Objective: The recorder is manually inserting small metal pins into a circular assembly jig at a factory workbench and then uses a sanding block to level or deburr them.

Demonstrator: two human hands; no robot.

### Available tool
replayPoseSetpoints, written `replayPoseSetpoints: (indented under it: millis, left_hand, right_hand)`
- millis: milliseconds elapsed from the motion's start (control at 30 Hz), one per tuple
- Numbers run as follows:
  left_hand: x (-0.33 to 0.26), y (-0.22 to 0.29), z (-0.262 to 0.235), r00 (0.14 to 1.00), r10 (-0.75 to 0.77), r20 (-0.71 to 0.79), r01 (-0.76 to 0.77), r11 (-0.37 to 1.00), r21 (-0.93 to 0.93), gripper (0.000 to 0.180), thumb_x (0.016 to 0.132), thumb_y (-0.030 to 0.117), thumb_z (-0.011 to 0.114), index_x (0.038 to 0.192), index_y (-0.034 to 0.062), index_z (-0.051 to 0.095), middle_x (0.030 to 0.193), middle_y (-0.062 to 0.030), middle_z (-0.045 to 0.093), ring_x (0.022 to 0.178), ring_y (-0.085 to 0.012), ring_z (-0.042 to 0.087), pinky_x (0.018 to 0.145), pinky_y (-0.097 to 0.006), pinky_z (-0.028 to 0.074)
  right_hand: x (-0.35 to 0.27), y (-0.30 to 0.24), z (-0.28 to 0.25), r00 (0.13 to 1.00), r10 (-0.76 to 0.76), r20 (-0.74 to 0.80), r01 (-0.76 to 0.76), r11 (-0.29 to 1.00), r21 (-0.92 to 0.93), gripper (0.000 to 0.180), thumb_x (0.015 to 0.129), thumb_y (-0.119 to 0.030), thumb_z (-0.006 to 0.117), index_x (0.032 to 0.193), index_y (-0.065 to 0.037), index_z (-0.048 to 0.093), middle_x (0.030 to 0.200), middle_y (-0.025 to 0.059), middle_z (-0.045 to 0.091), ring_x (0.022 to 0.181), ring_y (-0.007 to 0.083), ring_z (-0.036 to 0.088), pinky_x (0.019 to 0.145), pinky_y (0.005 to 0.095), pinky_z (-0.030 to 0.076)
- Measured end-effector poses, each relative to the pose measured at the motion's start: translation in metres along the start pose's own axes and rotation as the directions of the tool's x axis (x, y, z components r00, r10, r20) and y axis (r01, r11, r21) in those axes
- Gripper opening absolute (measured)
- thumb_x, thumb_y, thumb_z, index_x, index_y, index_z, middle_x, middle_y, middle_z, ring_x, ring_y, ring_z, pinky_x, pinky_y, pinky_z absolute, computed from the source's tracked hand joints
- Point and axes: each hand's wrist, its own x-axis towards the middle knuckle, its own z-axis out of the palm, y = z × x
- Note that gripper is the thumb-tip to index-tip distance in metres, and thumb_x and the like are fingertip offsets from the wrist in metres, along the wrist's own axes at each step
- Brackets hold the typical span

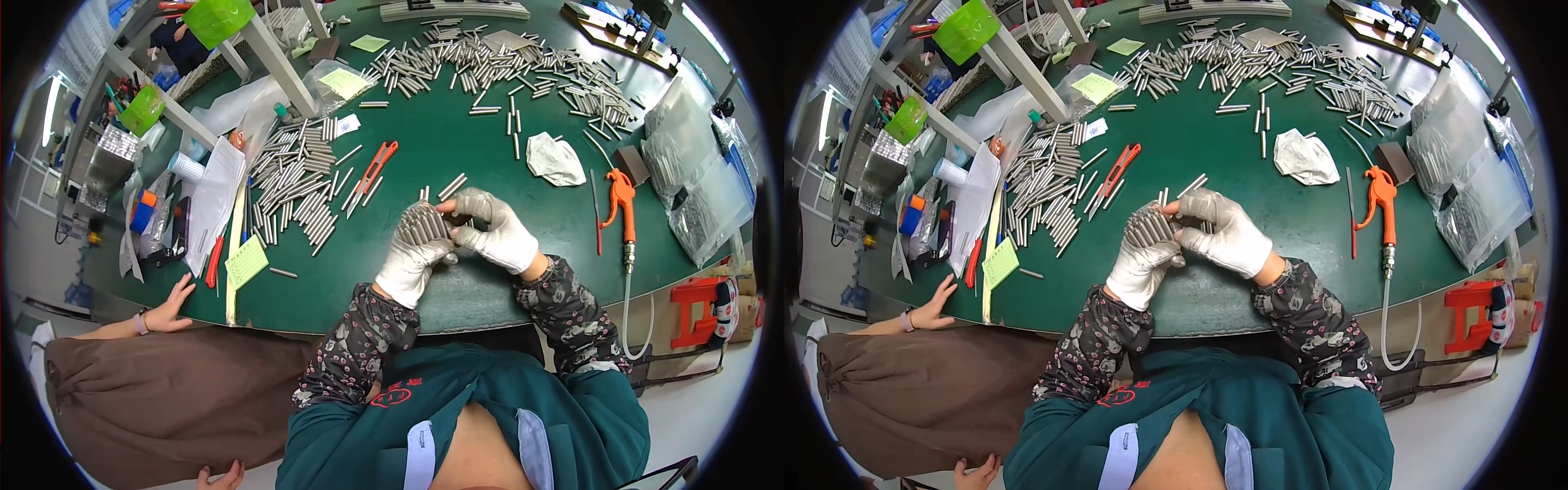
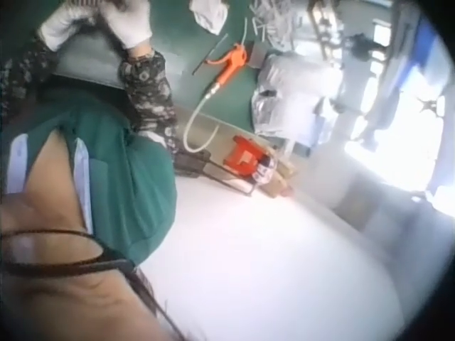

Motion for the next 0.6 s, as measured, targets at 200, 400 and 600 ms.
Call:
replayPoseSetpoints:
  millis: [200,400,600]
  left_hand:
    - [0.004,-0.01,-0.004,0.98,0.2,-0.013,-0.19,0.946,0.264,0.054,0.066,-0.01,0.059,0.111,0.0069,0.037,0.085,-0.0056,0.053,0.074,-0.0135,0.056,0.058,-0.025,0.05]
    - [0.007,-0.013,-0.007,0.95,0.304,0.066,-0.299,0.834,0.464,0.05,0.065,-0.012,0.058,0.106,0.0054,0.038,0.084,-0.006,0.052,0.067,-0.0136,0.056,0.056,-0.024,0.05]
    - [0.005,-0.01,-0.001,0.98,0.197,-0.041,-0.152,0.858,0.49,0.05,0.062,-0.009,0.062,0.104,0.0066,0.04,0.077,-0.0016,0.052,0.057,-0.0081,0.05,0.047,-0.02,0.043]
  right_hand:
    - [-0.003,0.003,0.003,0.996,-0.036,-0.078,0.037,0.999,0.016,0.023,0.071,-0.006,0.061,0.092,-0.002,0.055,0.082,0.004,0.05,0.077,0.0133,0.048,0.071,0.0247,0.039]
    - [-0.005,0.005,0.003,0.991,-0.075,-0.108,0.075,0.997,-0.005,0.015,0.066,0.002,0.059,0.081,0.001,0.055,0.076,0.0075,0.051,0.068,0.0146,0.053,0.061,0.0248,0.044]
    - [-0.006,0.005,0.003,0.989,-0.079,-0.128,0.074,0.996,-0.046,0.016,0.065,0.003,0.059,0.08,0.0,0.055,0.073,0.0072,0.051,0.065,0.0154,0.053,0.059,0.0256,0.044]
